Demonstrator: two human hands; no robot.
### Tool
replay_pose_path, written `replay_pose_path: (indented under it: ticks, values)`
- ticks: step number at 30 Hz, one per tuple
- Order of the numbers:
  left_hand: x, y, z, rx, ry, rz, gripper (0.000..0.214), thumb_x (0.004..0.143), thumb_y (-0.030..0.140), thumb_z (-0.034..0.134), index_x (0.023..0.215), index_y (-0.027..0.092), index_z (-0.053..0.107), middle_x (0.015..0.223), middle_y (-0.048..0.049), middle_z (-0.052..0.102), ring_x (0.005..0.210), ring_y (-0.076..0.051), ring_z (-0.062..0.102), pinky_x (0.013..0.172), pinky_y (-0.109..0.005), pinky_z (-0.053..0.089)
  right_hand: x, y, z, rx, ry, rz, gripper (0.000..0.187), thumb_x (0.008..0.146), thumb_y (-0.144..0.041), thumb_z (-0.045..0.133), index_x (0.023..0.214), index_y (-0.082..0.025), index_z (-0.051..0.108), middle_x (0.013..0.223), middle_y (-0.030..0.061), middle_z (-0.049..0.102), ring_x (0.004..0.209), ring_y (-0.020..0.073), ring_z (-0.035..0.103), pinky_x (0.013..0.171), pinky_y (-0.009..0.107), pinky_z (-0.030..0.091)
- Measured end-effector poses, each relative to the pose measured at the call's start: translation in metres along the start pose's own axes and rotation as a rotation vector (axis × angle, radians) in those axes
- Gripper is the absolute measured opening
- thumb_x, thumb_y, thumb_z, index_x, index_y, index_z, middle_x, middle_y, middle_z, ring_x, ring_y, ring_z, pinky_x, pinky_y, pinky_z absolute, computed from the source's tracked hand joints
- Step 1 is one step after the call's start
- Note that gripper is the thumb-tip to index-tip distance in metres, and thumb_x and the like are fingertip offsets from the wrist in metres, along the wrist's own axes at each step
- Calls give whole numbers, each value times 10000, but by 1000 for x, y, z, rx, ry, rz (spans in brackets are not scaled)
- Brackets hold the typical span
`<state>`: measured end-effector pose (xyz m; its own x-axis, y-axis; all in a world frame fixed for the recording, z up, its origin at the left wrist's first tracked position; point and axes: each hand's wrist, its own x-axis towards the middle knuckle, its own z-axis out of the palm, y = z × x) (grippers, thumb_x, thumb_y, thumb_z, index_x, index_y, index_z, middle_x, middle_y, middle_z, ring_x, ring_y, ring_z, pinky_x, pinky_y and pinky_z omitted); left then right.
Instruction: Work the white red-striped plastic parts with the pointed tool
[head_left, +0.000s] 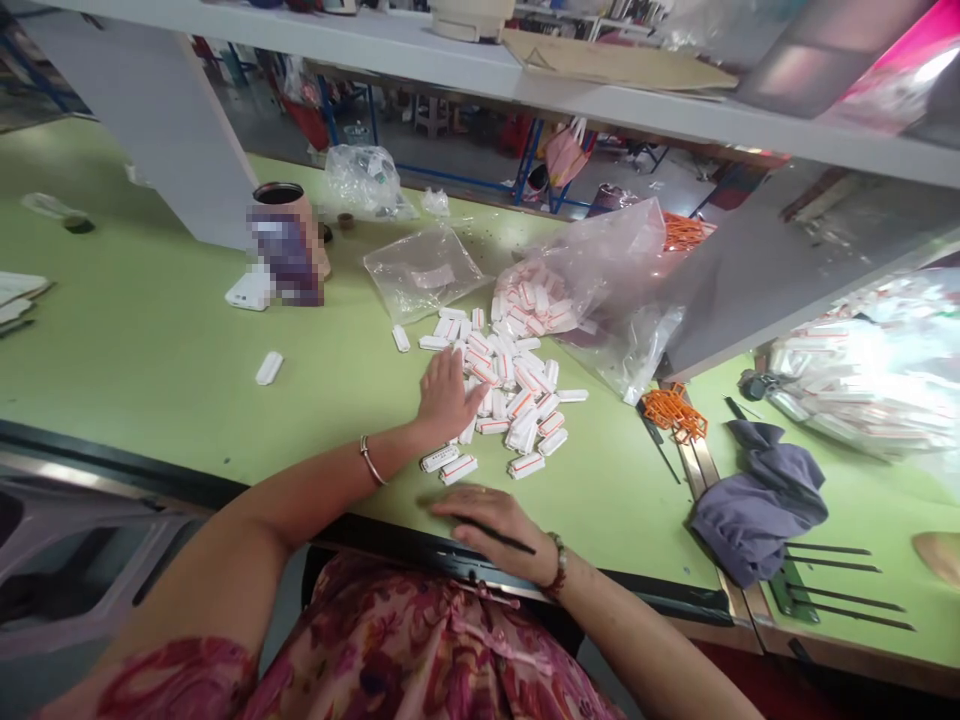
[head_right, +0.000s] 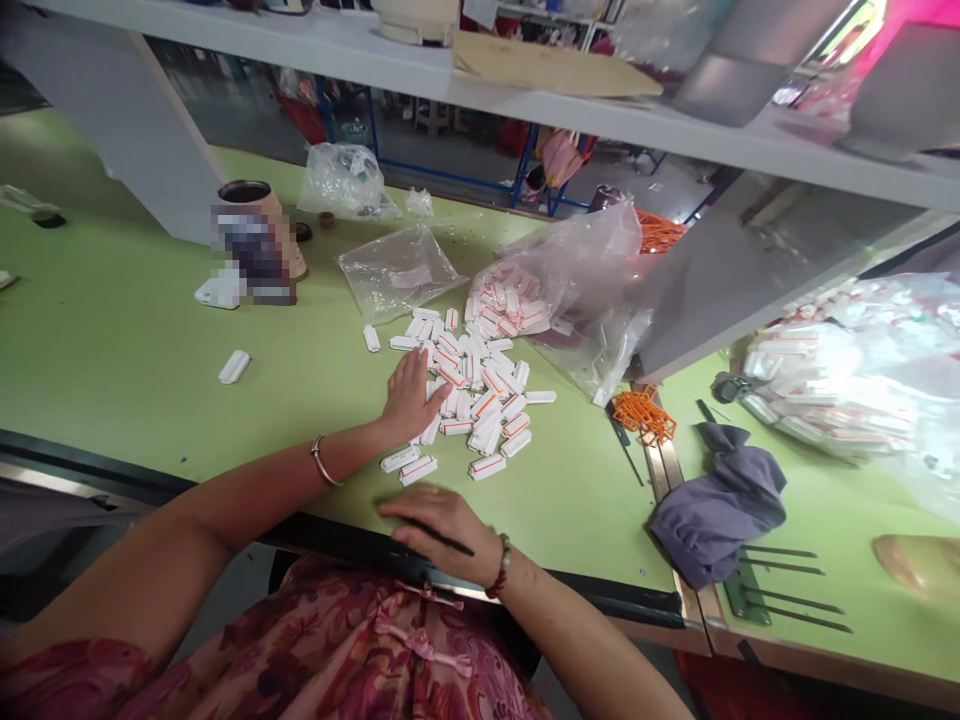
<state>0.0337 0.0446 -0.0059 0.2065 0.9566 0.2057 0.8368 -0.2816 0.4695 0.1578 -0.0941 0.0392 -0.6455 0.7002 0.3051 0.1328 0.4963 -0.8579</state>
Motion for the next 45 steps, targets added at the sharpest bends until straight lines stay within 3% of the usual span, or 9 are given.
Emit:
replay_pose_path:
  ticks: [5, 8, 10, 14, 19, 22, 26, 29, 45]
  values:
    - [17, 8, -13, 18, -24, 66, 635, 963, 545, 304, 1478, 176, 270, 1554, -152, 261, 1442, -324, 200, 1124, -521, 236, 18, 12, 19, -231, -131, -151, 323, 989, -319, 440, 1256, -192, 569, 1235, 84, 662, 1270, 178, 520, 1077, 348, 423]
    - [45, -21, -34, 107, 56, 82, 531, 974, 509, 279, 1415, 240, 400, 1516, -91, 353, 1424, -323, 231, 1128, -545, 205, 22, 24, 21, -393, -116, -150, 306, 980, -303, 458, 1248, -213, 574, 1226, 64, 670, 1292, 192, 499, 1089, 388, 408]
    - [62, -47, -44, 165, 92, -31, 524, 970, 513, 272, 1388, 248, 445, 1475, -101, 407, 1392, -338, 278, 1106, -562, 231, 20, 29, 15, -444, -73, -110, 296, 978, -285, 461, 1243, -221, 576, 1212, 58, 676, 1286, 187, 507, 1083, 386, 416]
    - [68, -72, -40, 173, -39, -49, 566, 958, 517, 307, 1406, 193, 428, 1468, -139, 405, 1354, -335, 329, 1074, -511, 311, 7, 37, -7, -442, 16, -44, 304, 980, -255, 453, 1259, -221, 570, 1203, 66, 678, 1277, 183, 519, 1064, 372, 447]
    - [58, -42, -23, 140, -53, 103, 594, 957, 533, 319, 1438, 189, 371, 1474, -151, 386, 1315, -341, 364, 1045, -515, 325, -11, 48, -35, -458, 130, 8, 322, 968, -206, 463, 1274, -224, 562, 1180, 79, 684, 1196, 198, 577, 1017, 403, 486]
    - [85, -24, -24, 137, 33, 126, 591, 961, 540, 290, 1428, 190, 383, 1474, -142, 387, 1323, -338, 341, 1054, -511, 300, -16, 52, -42, -464, 253, 41, 302, 967, -185, 454, 1233, -235, 588, 1132, 73, 702, 1129, 188, 613, 976, 395, 507]
    - [141, -12, -23, 163, -212, 150, 575, 948, 565, 301, 1431, 267, 391, 1476, -93, 406, 1355, -339, 303, 1066, -538, 267, -17, 53, -39, -498, 292, 66, 293, 970, -206, 447, 1219, -235, 599, 1119, 80, 703, 1103, 199, 625, 960, 410, 509]
    - [159, -12, -18, 193, -308, 128, 554, 924, 610, 317, 1355, 313, 500, 1423, -92, 473, 1315, -373, 358, 1045, -610, 239, -16, 51, -38, -514, 289, 49, 301, 970, -208, 437, 1225, -238, 595, 1109, 84, 703, 1097, 206, 629, 952, 413, 514]
    - [59, -70, -55, 192, -214, 110, 501, 972, 511, 274, 1295, 239, 544, 1140, -123, 588, 1075, -295, 518, 908, -447, 397, -18, 53, -37, -528, 268, 7, 281, 964, -201, 457, 1197, -236, 611, 1093, 82, 705, 1093, 212, 621, 953, 431, 507]
